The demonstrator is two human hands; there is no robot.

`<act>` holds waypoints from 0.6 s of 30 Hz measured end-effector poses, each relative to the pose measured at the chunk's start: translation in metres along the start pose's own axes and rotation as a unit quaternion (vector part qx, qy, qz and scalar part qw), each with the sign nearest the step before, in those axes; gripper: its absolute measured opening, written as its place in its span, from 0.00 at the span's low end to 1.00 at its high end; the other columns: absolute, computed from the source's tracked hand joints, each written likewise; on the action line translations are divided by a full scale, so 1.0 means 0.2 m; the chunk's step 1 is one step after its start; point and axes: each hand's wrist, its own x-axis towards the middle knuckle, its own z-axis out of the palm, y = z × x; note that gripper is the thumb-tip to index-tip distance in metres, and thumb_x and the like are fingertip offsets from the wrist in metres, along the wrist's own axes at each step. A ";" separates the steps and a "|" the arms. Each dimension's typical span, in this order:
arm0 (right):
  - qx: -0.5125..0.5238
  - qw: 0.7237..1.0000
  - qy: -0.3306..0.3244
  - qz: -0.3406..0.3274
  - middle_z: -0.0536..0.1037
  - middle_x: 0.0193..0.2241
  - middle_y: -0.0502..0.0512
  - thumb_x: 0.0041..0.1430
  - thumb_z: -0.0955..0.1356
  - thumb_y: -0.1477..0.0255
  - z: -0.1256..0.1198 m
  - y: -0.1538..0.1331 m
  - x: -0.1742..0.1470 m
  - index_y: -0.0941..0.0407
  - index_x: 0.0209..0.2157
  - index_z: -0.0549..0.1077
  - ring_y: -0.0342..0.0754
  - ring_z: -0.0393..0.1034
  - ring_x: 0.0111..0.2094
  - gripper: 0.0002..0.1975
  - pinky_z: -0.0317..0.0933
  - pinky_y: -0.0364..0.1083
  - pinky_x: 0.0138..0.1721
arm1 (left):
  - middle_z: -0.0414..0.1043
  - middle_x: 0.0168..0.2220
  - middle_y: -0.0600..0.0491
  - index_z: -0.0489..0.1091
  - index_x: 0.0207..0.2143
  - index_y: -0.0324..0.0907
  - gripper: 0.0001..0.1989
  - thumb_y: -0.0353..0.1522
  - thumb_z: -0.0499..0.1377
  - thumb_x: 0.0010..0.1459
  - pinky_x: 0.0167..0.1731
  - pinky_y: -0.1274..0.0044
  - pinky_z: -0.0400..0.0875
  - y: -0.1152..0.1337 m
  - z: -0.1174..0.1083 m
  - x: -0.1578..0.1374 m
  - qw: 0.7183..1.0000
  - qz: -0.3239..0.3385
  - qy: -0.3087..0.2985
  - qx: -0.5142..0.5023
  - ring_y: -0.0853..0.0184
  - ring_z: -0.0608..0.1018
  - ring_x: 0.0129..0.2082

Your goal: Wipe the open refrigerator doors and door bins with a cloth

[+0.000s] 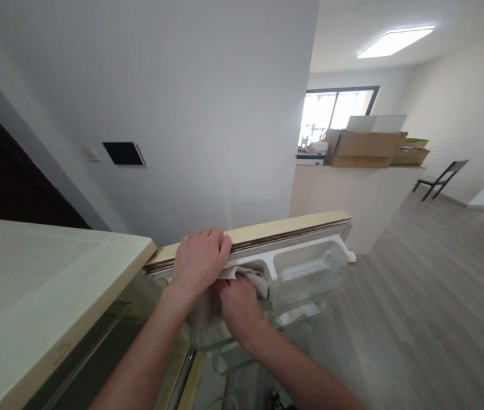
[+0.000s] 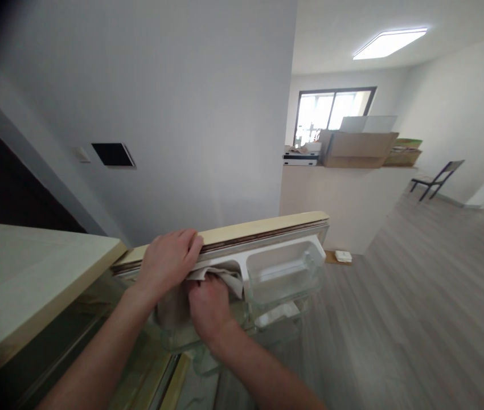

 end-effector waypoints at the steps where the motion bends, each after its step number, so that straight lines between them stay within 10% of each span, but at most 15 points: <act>1: -0.010 0.999 0.030 0.008 0.81 0.49 0.59 0.70 0.66 0.71 -0.03 0.01 0.00 0.53 0.52 0.79 0.56 0.72 0.53 0.14 0.63 0.52 0.58 | 0.78 0.37 0.47 0.71 0.35 0.42 0.20 0.37 0.42 0.71 0.37 0.67 0.64 0.00 0.00 0.00 1.000 0.001 -0.001 0.001 0.54 0.79 0.39; 18: -0.092 0.990 -0.006 0.111 0.74 0.53 0.72 0.67 0.64 0.80 -0.01 0.16 -0.11 0.61 0.54 0.76 0.63 0.69 0.56 0.17 0.63 0.60 0.59 | 0.78 0.35 0.48 0.69 0.35 0.44 0.21 0.39 0.39 0.71 0.34 0.66 0.62 -0.01 0.01 0.01 1.000 0.013 0.000 0.024 0.52 0.80 0.38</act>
